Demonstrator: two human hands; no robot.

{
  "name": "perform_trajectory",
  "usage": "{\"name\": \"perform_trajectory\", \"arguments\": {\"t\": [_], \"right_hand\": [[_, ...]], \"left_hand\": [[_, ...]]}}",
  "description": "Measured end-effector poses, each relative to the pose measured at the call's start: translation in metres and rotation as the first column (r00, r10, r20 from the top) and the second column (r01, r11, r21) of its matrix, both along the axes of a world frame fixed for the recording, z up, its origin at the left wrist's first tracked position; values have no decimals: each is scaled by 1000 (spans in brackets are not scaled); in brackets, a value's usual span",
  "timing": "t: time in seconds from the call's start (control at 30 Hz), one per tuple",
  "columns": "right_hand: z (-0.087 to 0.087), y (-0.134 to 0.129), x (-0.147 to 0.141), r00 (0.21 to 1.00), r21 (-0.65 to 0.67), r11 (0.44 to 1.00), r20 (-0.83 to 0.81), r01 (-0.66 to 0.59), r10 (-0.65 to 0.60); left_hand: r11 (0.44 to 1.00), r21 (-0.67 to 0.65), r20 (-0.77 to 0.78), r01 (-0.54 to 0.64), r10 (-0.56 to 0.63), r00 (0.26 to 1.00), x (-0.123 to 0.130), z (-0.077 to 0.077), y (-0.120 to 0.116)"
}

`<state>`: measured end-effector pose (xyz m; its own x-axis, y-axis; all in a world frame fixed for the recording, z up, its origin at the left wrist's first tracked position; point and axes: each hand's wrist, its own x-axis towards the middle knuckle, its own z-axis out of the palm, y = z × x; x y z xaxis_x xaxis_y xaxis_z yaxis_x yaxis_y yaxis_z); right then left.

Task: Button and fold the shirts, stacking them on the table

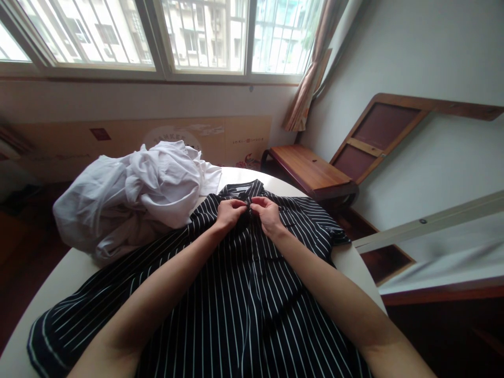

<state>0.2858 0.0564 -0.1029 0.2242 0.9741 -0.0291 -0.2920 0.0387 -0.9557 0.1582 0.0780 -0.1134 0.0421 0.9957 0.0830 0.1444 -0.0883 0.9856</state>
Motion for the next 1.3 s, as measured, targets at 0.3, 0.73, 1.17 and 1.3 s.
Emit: {"name": "perform_trajectory", "arguments": {"t": [0.3, 0.73, 1.17, 1.3], "right_hand": [[-4, 1, -1, 999, 20, 1000, 33, -1, 0], [-6, 5, 6, 955, 120, 990, 293, -75, 37], [0, -5, -6, 708, 307, 952, 673, -5, -213], [-2, -8, -6, 715, 315, 949, 662, 5, -223]], "left_hand": [[995, -57, 52, -81, 84, 995, 2, -2, 0], [987, -119, 5, -108, 109, 994, 2, -8, 5], [979, -185, 47, -81, 91, 995, 0, 7, -1], [984, -155, 49, -91, 100, 994, 2, 2, 0]]}}
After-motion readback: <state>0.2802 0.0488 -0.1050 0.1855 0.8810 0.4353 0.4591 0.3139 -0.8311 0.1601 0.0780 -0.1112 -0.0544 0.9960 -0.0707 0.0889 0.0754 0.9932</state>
